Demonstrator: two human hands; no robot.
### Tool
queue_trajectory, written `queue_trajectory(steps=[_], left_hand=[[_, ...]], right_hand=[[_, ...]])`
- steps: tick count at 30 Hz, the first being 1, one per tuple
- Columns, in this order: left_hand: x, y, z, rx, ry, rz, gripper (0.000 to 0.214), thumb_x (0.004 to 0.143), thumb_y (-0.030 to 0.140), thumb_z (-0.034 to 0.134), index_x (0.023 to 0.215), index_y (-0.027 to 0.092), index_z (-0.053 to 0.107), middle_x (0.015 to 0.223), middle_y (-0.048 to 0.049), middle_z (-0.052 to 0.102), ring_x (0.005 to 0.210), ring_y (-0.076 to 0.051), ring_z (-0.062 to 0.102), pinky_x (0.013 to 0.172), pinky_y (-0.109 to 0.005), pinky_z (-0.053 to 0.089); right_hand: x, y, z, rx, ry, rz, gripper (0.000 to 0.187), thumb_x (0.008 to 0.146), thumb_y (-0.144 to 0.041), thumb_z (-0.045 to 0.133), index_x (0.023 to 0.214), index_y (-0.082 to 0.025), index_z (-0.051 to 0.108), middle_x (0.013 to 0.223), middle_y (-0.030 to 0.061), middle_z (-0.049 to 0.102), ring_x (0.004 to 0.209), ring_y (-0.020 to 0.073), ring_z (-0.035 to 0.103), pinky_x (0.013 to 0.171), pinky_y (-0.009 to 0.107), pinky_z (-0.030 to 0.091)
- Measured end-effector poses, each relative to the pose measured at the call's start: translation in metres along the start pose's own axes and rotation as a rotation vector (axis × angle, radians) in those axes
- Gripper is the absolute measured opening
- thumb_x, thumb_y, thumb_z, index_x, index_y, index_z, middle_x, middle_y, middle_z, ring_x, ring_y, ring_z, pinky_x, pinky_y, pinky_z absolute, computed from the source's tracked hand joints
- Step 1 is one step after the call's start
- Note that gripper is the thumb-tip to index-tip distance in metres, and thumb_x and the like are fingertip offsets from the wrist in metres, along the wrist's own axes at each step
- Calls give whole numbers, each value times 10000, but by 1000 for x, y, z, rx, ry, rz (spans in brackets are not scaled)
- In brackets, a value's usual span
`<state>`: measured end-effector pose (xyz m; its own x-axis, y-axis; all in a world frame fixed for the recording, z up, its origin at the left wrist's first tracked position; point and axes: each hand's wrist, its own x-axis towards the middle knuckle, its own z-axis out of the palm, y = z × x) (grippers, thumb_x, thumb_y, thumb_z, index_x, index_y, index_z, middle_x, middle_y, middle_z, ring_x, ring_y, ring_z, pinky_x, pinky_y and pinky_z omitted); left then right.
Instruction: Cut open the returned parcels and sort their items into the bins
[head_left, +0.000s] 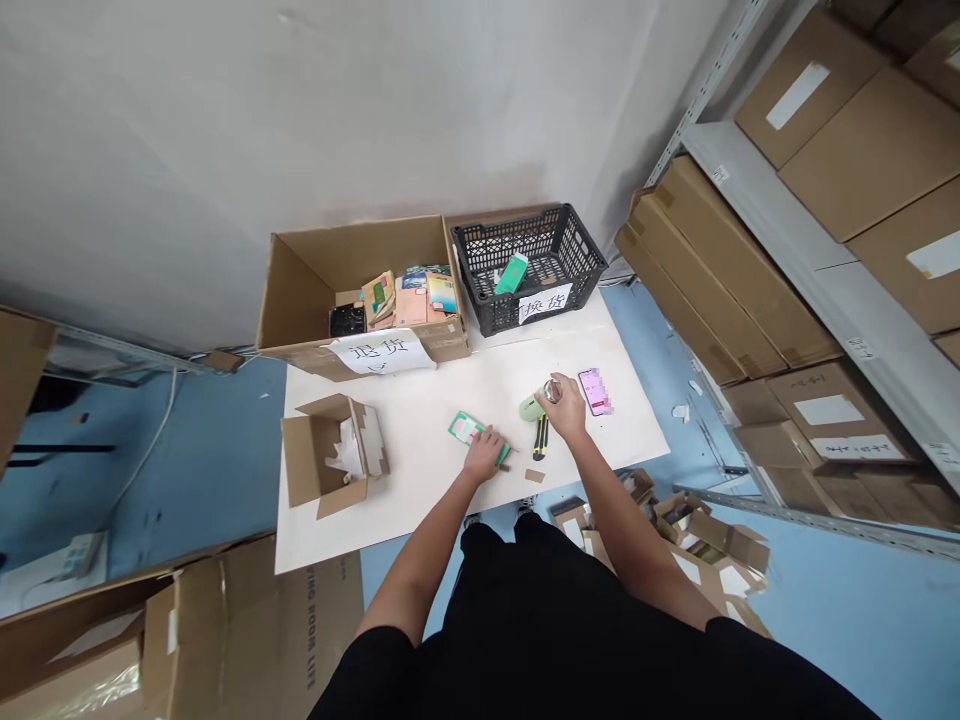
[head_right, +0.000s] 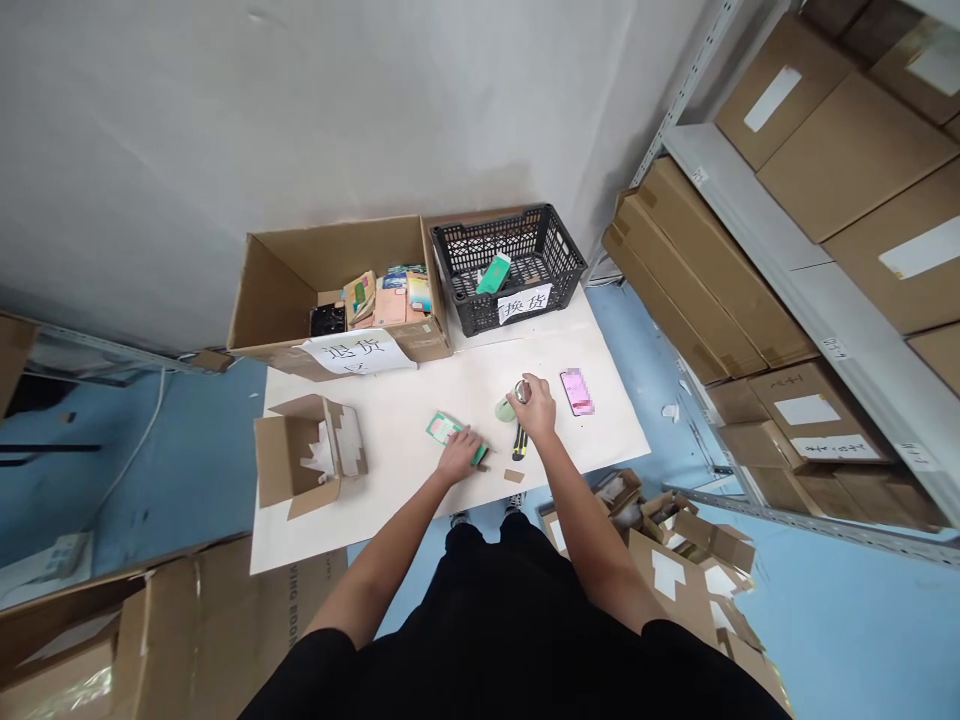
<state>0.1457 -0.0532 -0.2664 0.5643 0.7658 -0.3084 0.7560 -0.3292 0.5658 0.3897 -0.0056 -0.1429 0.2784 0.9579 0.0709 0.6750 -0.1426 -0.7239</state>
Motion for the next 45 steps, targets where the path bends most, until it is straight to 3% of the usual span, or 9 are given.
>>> queue_trajectory(steps=[5, 8, 16, 21, 27, 32, 38, 42, 45], left_hand=[[2, -19, -52, -237, 449, -181, 722, 839, 342, 789, 1497, 221, 518, 1464, -172, 583, 1434, -365, 480, 1198, -481, 368], [-8, -23, -66, -321, 569, -209, 724, 888, 363, 740, 1543, 243, 457, 1508, -147, 546, 1352, -312, 558, 1133, -425, 446], [-29, -40, -72, -259, 544, -165, 447, 925, 298, 657, 1367, 240, 617, 1471, -134, 529, 1013, -223, 696, 956, -385, 577], [-33, -56, -70, -283, 704, -130, 636, 869, 245, 705, 1477, 271, 520, 1385, -115, 577, 1284, -278, 617, 1011, -402, 581], [-37, -72, -69, -347, 739, -174, 756, 846, 315, 774, 1540, 325, 476, 1337, -96, 608, 1237, -269, 651, 951, -374, 599], [-37, -79, -64, -421, 749, -132, 855, 787, 218, 782, 1562, 300, 428, 1416, -107, 595, 1325, -283, 595, 1032, -404, 566], [-40, -87, -59, -436, 752, -194, 918, 780, 239, 780, 1601, 258, 369, 1379, -134, 600, 1318, -304, 594, 1061, -418, 544], [-43, -92, -56, -455, 732, -174, 912, 759, 262, 797, 1582, 236, 406, 1361, -139, 599, 1303, -310, 602, 1061, -426, 547], [-44, -94, -52, -477, 718, -152, 906, 749, 235, 789, 1574, 229, 414, 1369, -140, 591, 1304, -321, 605, 1062, -440, 547]], right_hand=[[-5, -22, 7, -11, 72, 27, 515, 857, -405, 723, 1330, -221, 635, 1211, 114, 646, 966, 268, 682, 872, 412, 568], [-5, -44, 17, 19, 94, 10, 522, 853, -404, 731, 1332, -222, 632, 1236, 120, 639, 1019, 275, 679, 904, 415, 567], [-3, -107, 53, 137, 122, -130, 490, 882, -400, 720, 1322, -206, 628, 1266, 138, 635, 1133, 279, 648, 983, 405, 553], [-24, -125, 80, 151, 149, -183, 432, 868, -398, 730, 1249, -210, 652, 1198, 110, 677, 1098, 263, 667, 957, 389, 563], [-47, -124, 89, 127, 157, -211, 441, 849, -389, 754, 1236, -200, 660, 1182, 111, 690, 1040, 257, 681, 931, 386, 571], [-40, -140, 99, 44, 3, -309, 454, 855, -352, 751, 1279, -216, 657, 1202, 98, 685, 1067, 248, 679, 923, 359, 569], [-3, -163, 113, -90, -204, -350, 516, 837, -303, 790, 1330, -247, 648, 1203, 69, 681, 959, 215, 689, 924, 347, 554], [2, -152, 120, -72, -240, -338, 528, 821, -302, 817, 1320, -242, 655, 1201, 68, 685, 1056, 235, 677, 987, 370, 536], [-20, -136, 139, -75, -315, -304, 553, 820, -293, 815, 1344, -240, 645, 1235, 78, 672, 1053, 235, 678, 992, 382, 540]])
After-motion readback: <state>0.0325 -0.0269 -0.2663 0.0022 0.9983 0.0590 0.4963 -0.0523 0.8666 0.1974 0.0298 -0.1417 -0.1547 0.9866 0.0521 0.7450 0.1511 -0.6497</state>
